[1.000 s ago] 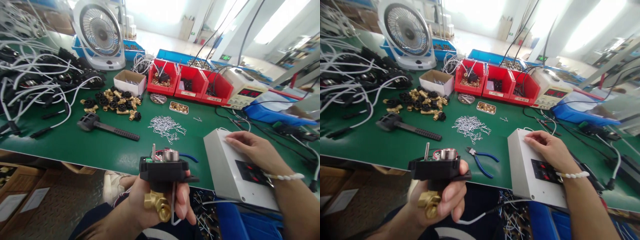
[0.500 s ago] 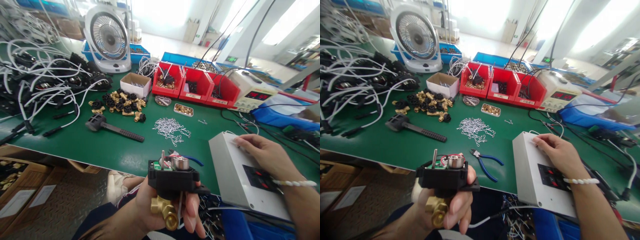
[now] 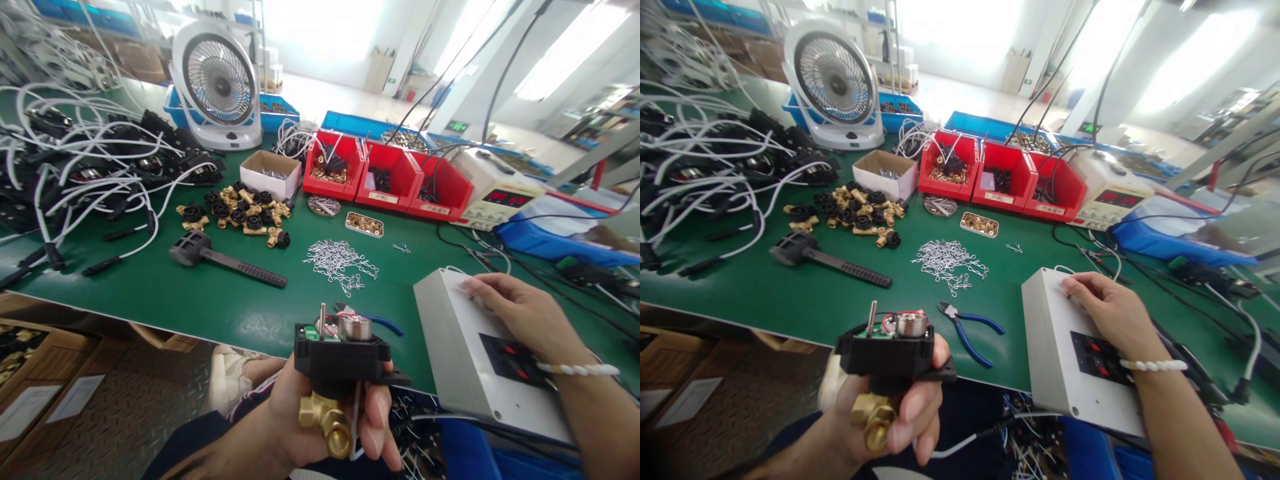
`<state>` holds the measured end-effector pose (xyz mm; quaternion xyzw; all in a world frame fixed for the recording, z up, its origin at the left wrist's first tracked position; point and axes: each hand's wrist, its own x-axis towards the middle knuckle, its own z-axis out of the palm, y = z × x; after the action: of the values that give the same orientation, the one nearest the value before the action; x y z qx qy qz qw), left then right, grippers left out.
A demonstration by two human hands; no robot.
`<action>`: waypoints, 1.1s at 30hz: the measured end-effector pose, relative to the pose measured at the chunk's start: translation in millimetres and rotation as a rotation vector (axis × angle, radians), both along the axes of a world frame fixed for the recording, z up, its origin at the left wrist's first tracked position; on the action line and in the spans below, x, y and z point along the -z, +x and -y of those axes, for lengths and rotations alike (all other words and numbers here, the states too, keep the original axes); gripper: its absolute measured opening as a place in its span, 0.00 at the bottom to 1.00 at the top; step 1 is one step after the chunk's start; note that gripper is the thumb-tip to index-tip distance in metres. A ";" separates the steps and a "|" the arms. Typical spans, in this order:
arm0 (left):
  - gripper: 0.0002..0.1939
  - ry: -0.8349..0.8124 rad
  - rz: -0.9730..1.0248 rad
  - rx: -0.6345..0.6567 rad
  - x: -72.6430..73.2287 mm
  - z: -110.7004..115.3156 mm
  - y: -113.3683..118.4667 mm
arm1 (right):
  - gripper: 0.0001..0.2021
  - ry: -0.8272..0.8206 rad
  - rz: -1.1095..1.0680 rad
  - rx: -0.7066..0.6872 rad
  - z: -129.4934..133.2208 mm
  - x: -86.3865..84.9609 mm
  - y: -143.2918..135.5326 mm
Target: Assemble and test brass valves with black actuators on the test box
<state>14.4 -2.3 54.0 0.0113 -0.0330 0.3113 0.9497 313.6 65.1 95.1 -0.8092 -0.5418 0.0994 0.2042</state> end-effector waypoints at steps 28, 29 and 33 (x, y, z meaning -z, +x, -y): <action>0.17 -0.015 -0.075 -0.038 -2.6 -3.3 3.2 | 0.32 0.037 0.021 -0.058 1.8 3.4 3.5; 0.16 -0.013 -0.102 -0.036 -3.5 -3.5 3.1 | 0.33 0.037 0.022 -0.060 2.2 3.4 3.3; 0.22 -0.029 -0.275 -0.120 -9.5 -0.8 3.2 | 0.34 0.036 0.022 -0.070 4.3 1.8 1.6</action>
<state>17.6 -1.5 63.5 0.0419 0.1029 0.3636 0.9249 315.2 60.8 93.3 -0.7870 -0.5738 0.0876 0.2092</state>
